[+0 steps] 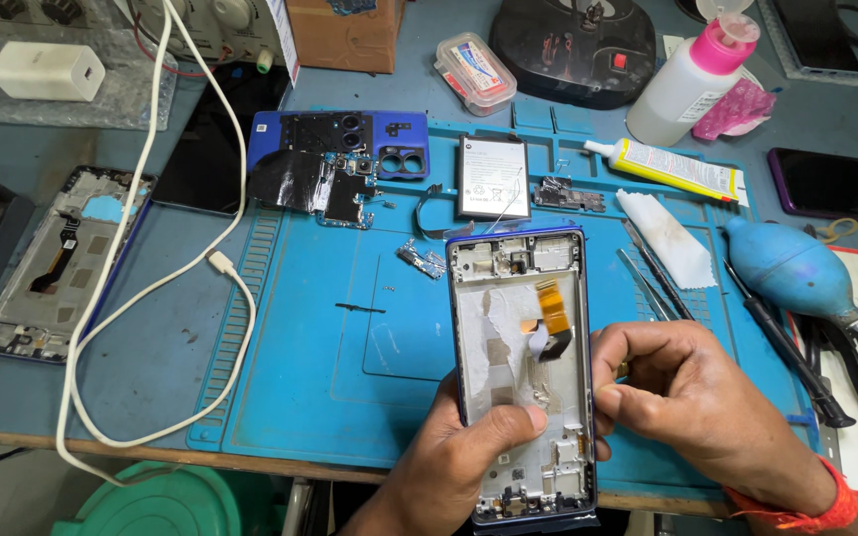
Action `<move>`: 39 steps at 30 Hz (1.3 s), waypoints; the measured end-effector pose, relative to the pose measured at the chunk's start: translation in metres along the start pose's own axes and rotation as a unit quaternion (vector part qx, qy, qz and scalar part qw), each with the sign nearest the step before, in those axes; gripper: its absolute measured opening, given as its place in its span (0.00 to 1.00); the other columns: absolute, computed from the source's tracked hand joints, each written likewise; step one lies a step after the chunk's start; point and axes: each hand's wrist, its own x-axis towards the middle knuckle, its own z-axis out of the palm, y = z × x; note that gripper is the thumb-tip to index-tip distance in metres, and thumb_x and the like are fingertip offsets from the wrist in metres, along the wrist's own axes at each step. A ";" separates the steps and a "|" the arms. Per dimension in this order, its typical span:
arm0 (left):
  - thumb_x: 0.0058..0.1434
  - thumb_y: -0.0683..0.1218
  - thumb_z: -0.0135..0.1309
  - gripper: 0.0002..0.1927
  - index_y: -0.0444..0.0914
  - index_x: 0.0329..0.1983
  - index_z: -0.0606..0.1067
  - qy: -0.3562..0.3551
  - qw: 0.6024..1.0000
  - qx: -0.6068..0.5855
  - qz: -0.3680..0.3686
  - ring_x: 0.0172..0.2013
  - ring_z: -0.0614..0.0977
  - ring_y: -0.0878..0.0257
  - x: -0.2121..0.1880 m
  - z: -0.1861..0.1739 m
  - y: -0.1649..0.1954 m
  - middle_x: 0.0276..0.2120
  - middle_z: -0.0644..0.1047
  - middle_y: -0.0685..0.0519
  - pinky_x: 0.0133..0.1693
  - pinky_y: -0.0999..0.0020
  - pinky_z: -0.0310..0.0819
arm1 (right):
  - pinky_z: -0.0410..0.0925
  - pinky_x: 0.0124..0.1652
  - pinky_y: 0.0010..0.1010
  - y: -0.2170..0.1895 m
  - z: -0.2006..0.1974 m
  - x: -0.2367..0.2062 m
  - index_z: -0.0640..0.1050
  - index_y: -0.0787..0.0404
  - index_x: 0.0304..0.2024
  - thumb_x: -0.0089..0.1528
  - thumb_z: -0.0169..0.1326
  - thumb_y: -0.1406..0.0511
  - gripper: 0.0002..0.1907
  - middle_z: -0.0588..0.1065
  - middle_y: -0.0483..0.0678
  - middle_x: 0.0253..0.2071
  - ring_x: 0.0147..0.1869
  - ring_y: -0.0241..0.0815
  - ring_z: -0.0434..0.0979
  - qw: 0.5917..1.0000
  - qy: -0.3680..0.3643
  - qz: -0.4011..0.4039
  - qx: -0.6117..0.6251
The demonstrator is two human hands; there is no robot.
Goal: The person holds a disassembled phone frame and peels old adhesive residue and tape off its inner edges by hand, working around the frame a section at a time. Other disassembled phone parts, a battery, and repair tools lie on the work mat around them.
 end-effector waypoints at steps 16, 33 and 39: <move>0.62 0.41 0.50 0.26 0.30 0.64 0.67 0.015 1.000 -0.017 -0.006 0.42 0.83 0.61 0.000 -0.001 -0.001 0.45 0.79 0.46 0.46 0.65 0.80 | 0.74 0.36 0.35 -0.002 0.003 -0.003 0.77 0.72 0.32 0.62 0.60 0.71 0.08 0.77 0.53 0.30 0.34 0.43 0.78 0.998 -0.025 -0.010 0.060; 0.65 0.39 0.46 0.23 0.24 0.63 0.68 -0.025 0.999 -0.017 0.030 0.42 0.83 0.55 0.003 0.000 0.001 0.44 0.79 0.41 0.46 0.60 0.81 | 0.74 0.36 0.33 -0.014 0.010 -0.001 0.80 0.74 0.33 0.59 0.60 0.70 0.08 0.77 0.53 0.32 0.34 0.41 0.79 1.000 0.019 0.002 -0.003; 0.64 0.40 0.44 0.25 0.27 0.64 0.67 -0.020 0.999 -0.048 0.013 0.43 0.84 0.54 0.003 0.000 -0.001 0.44 0.80 0.41 0.47 0.59 0.81 | 0.73 0.34 0.32 -0.016 0.013 -0.001 0.79 0.73 0.31 0.59 0.59 0.69 0.09 0.76 0.51 0.30 0.32 0.41 0.78 0.999 0.032 0.020 0.004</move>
